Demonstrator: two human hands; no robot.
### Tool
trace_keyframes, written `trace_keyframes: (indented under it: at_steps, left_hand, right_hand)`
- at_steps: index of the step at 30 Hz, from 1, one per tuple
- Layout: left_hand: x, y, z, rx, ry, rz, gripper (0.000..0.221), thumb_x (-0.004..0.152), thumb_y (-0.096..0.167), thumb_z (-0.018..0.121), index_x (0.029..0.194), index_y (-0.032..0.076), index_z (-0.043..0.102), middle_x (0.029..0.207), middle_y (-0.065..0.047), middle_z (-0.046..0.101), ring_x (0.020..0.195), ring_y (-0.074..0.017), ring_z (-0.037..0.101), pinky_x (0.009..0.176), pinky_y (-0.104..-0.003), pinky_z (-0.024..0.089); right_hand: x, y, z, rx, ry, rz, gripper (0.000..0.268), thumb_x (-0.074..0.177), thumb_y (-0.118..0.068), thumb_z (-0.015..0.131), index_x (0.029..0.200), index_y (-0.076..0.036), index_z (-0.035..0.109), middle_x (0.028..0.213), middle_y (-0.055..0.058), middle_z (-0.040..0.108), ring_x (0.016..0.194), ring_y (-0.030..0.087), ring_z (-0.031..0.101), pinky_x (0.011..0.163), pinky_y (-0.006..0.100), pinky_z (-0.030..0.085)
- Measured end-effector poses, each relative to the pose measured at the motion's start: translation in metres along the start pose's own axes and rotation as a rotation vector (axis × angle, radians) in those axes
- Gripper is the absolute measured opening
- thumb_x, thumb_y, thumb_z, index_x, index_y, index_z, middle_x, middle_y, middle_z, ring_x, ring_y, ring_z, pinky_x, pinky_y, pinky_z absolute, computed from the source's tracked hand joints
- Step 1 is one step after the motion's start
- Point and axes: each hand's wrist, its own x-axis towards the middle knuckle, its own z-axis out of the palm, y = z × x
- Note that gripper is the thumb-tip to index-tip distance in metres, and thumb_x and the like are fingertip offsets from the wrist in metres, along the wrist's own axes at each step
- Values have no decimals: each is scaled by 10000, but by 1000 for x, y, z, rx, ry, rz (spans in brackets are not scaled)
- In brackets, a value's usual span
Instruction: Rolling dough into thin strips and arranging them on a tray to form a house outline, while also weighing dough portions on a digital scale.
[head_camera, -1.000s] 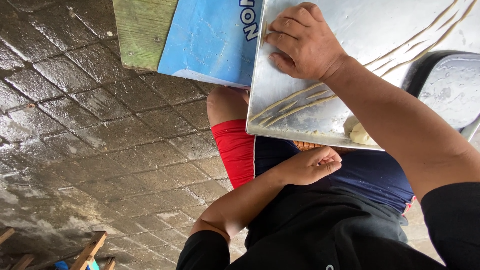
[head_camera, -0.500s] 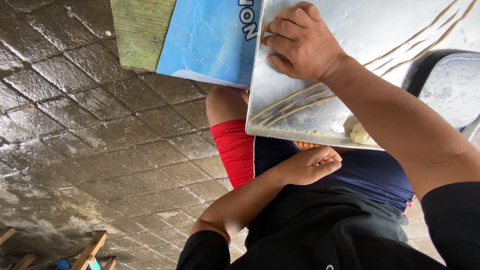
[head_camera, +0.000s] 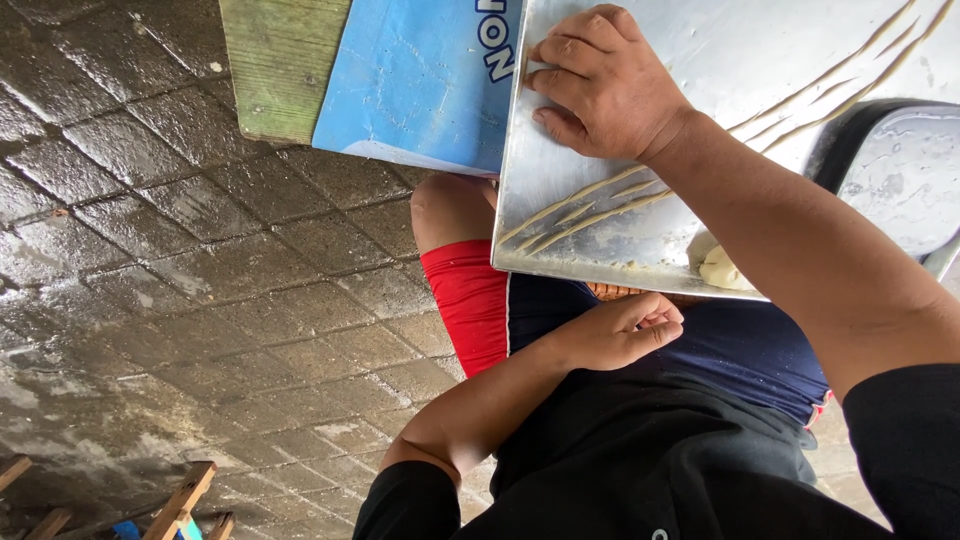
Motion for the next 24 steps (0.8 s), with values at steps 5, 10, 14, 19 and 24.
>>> trace_keyframes:
  at_steps: [5, 10, 14, 19, 24]
  left_hand:
    - [1, -1, 0, 17, 7, 9, 609, 964, 603, 370, 1224, 102, 598, 1047, -37, 648, 1019, -166, 601, 919, -334, 468]
    - [-1, 2, -1, 9, -5, -25, 597, 965, 592, 379, 1246, 109, 589, 1080, -43, 651, 1040, -169, 607, 926, -335, 473]
    - [-1, 2, -2, -1, -8, -14, 563, 975, 577, 386, 1216, 111, 591, 1027, -23, 638, 986, -151, 599, 898, -325, 472]
    - [3, -1, 1, 15, 9, -8, 585, 962, 599, 388, 1215, 117, 602, 1057, -28, 645, 1019, -153, 597, 919, -328, 467]
    - [2, 6, 4, 79, 15, -48, 637, 939, 622, 361, 1236, 106, 587, 1054, -9, 642, 1005, -141, 609, 901, -322, 468]
  right_hand:
    - [1, -1, 0, 6, 5, -10, 270, 1072, -332, 677, 1168, -116, 805, 1251, 43, 693, 1162, 249, 619, 999, 401, 443]
    - [1, -1, 0, 1, 11, -13, 288, 1084, -345, 658, 1165, -115, 810, 1252, 42, 701, 1173, 242, 620, 999, 394, 437]
    - [1, -1, 0, 6, 4, -10, 300, 1089, -347, 648, 1187, -105, 796, 1251, 56, 695, 1164, 247, 615, 993, 398, 437]
    - [-10, 4, -5, 49, -16, 45, 175, 1018, -235, 771, 1115, -89, 768, 1232, 79, 676, 1159, 276, 618, 979, 419, 475]
    - [-57, 11, -36, 13, -29, 136, 132, 1026, -185, 808, 1106, -83, 786, 1161, 71, 723, 1118, 279, 639, 967, 407, 464]
